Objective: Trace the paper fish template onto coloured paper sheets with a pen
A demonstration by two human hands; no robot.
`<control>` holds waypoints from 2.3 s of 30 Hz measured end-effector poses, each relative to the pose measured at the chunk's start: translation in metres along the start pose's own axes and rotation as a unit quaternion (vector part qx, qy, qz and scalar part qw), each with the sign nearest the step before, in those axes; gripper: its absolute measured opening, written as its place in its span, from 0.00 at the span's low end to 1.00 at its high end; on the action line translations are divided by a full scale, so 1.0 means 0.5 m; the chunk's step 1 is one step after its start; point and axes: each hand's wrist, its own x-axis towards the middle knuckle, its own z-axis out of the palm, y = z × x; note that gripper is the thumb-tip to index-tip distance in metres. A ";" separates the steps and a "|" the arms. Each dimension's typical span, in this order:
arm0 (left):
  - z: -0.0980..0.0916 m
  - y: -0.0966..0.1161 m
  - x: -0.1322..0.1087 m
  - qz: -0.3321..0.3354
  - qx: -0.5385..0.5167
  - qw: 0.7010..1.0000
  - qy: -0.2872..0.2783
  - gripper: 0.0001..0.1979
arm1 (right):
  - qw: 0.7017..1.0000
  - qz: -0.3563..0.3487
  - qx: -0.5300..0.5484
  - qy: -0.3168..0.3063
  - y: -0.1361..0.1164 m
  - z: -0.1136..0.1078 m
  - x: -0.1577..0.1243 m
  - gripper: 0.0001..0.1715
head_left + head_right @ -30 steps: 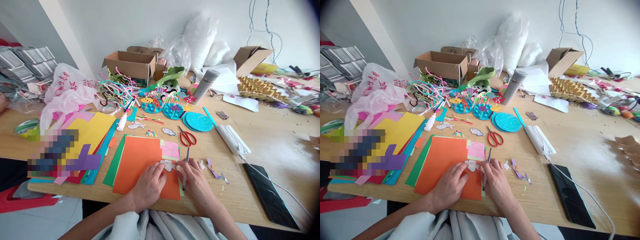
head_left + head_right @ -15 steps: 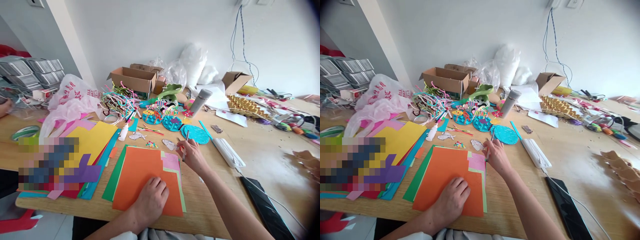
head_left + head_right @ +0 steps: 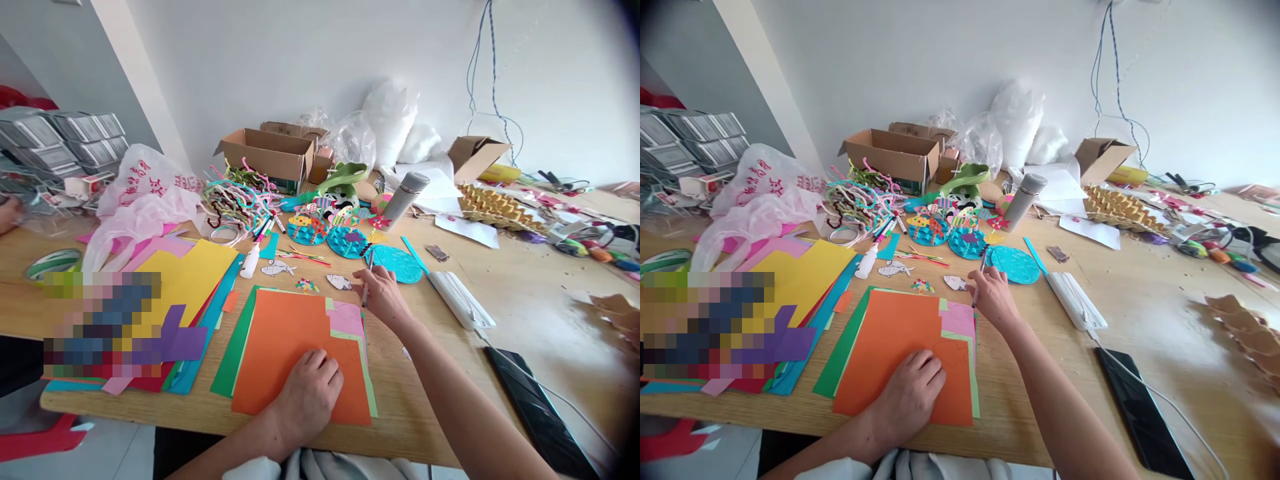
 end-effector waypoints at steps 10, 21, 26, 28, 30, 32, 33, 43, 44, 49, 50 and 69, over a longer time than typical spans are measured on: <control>-0.005 0.001 -0.002 0.002 -0.005 1.000 0.022 0.07 | 0.977 0.072 0.172 0.101 -0.104 -0.085 -0.203 0.10; -0.032 0.005 -0.002 -0.009 -0.004 0.999 -0.031 0.08 | 0.969 0.029 0.240 0.039 -0.183 -0.064 -0.331 0.16; -0.040 0.009 -0.010 -0.018 -0.007 0.999 -0.043 0.07 | 0.975 0.011 0.218 0.047 -0.180 -0.055 -0.329 0.11; -0.040 0.010 -0.015 -0.019 -0.008 0.999 -0.039 0.07 | 0.976 0.006 0.210 0.057 -0.180 -0.052 -0.332 0.10; -0.038 0.010 -0.022 -0.018 -0.009 1.000 -0.020 0.07 | 0.978 -0.007 0.201 0.062 -0.180 -0.050 -0.335 0.11; -0.040 0.011 -0.031 -0.017 -0.016 1.000 0.005 0.08 | 0.979 -0.023 0.192 0.062 -0.182 -0.052 -0.336 0.13; -0.043 0.011 -0.037 -0.017 -0.021 1.000 0.013 0.09 | 0.979 -0.032 0.189 0.062 -0.183 -0.054 -0.336 0.14; -0.070 -0.013 -0.127 -0.104 0.033 0.993 0.055 0.19 | 0.985 -0.059 0.157 0.051 -0.193 -0.068 -0.323 0.12; -0.067 -0.017 -0.132 -0.107 0.041 0.992 0.058 0.20 | 0.984 -0.061 0.159 0.052 -0.193 -0.068 -0.323 0.13; -0.057 -0.030 -0.138 -0.119 0.047 0.990 0.064 0.22 | 0.984 -0.063 0.162 0.048 -0.193 -0.067 -0.324 0.16; -0.056 -0.031 -0.136 -0.120 0.045 0.990 0.064 0.22 | 0.984 -0.063 0.161 0.048 -0.194 -0.067 -0.325 0.16; -0.057 -0.037 -0.118 -0.115 0.056 0.990 0.066 0.20 | 0.986 -0.048 0.156 0.044 -0.192 -0.059 -0.326 0.16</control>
